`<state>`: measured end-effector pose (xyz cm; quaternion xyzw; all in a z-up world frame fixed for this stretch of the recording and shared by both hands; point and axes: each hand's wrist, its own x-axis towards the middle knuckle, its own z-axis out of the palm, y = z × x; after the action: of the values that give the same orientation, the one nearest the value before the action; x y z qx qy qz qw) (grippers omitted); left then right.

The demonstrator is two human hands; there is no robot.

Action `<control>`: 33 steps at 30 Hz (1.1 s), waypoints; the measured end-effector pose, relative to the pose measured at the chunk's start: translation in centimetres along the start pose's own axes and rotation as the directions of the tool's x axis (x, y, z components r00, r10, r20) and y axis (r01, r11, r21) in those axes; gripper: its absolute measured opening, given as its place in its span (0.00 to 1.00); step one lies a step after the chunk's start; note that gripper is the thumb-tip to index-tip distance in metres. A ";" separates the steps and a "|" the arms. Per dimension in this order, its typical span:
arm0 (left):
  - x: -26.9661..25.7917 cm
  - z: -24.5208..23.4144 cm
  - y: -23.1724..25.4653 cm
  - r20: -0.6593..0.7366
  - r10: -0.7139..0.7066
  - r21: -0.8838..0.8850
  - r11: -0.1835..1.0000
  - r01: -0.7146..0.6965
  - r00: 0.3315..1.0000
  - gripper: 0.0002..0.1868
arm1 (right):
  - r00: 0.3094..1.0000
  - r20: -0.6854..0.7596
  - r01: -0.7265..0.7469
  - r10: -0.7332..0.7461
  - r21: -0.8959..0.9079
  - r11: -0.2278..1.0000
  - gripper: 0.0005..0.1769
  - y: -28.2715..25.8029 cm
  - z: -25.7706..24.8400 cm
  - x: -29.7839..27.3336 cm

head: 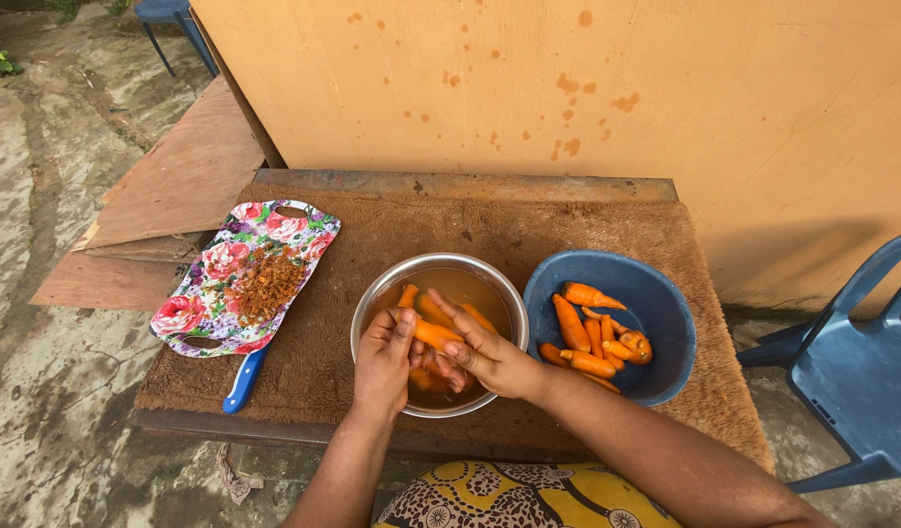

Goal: The person washes carrots by hand in a metal bowl of water, snaps off the ends, and transfers the cleaned carrots into a blue plastic bowl.

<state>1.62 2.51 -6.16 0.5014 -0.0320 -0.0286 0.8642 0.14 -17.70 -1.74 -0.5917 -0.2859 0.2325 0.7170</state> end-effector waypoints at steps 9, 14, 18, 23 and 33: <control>-0.7 3.0 1.2 0.045 -0.274 0.159 0.951 0.264 0.961 0.14 | 0.953 0.278 0.249 -0.124 -0.479 0.842 0.31 -2.4 -3.4 -1.7; -0.4 3.5 0.5 0.039 -0.244 0.289 0.931 0.223 0.969 0.17 | 0.893 0.449 0.175 -0.027 -0.291 0.940 0.27 -3.6 -5.2 -2.8; -0.3 4.0 2.1 -0.043 0.050 0.525 0.851 -0.020 0.998 0.15 | 0.969 0.233 -0.034 0.079 -0.193 0.981 0.24 -2.7 -6.5 -4.1; -2.5 6.5 4.9 0.052 0.602 0.859 0.379 -0.343 0.797 0.13 | 0.989 -0.075 0.098 -0.126 -0.304 0.948 0.03 -4.2 -9.9 -6.2; -1.8 19.0 -1.0 0.262 0.248 0.949 0.108 -0.295 0.933 0.21 | 0.892 -0.450 -0.344 0.053 -0.598 0.724 0.12 -6.3 -16.8 -12.5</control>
<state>-1.75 -14.26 2.38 0.9218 -0.1495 0.1477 0.3257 2.50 -39.33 0.47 -0.8692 -0.1294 0.0661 0.4726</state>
